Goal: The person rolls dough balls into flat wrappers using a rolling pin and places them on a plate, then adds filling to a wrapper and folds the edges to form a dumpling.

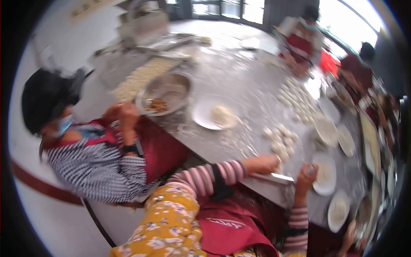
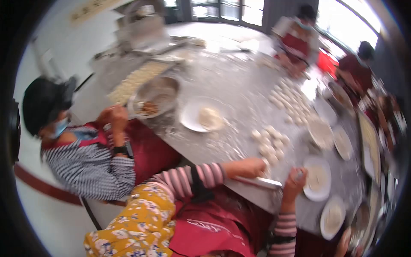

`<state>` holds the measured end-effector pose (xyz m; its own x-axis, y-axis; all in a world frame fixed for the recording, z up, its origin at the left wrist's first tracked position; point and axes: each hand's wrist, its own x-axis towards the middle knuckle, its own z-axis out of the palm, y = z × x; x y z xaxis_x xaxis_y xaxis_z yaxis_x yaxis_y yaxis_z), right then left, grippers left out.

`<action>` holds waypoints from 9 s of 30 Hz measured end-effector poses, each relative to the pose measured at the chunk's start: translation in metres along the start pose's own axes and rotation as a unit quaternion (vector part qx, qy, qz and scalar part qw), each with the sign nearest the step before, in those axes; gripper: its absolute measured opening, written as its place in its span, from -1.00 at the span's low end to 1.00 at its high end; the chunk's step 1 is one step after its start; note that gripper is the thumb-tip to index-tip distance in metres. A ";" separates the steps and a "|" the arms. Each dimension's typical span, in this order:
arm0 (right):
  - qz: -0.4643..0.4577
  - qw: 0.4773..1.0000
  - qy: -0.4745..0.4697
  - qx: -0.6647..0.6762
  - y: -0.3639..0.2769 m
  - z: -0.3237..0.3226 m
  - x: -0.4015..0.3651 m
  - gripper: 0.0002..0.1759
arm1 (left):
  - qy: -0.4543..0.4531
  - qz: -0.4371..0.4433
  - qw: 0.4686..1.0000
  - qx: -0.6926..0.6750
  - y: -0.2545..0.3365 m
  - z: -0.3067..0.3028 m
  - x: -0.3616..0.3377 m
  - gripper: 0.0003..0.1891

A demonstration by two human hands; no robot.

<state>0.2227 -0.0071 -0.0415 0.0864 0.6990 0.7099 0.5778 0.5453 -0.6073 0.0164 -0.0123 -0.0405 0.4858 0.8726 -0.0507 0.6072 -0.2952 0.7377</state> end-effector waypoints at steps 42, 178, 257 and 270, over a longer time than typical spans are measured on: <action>0.087 0.996 0.019 -0.008 -0.050 -0.047 -0.038 -0.77 | 0.015 -0.025 0.998 -0.052 -0.001 -0.004 -0.008 -0.86; 0.020 0.999 0.017 0.023 -0.009 0.006 0.011 -0.78 | 0.025 0.027 0.999 0.036 0.013 -0.006 0.005 -0.87; 0.062 0.997 0.039 -0.011 -0.037 -0.034 -0.028 -0.76 | -0.015 -0.012 0.995 -0.094 0.007 -0.011 -0.020 -0.87; -0.010 0.998 0.004 -0.064 -0.041 -0.048 -0.043 -0.78 | -0.039 -0.012 0.999 -0.025 0.005 -0.010 -0.001 -0.85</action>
<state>0.2341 -0.0824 -0.0299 0.0796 0.6853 0.7239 0.6783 0.4949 -0.5431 0.0128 -0.0109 -0.0303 0.5199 0.8459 -0.1192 0.5883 -0.2534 0.7679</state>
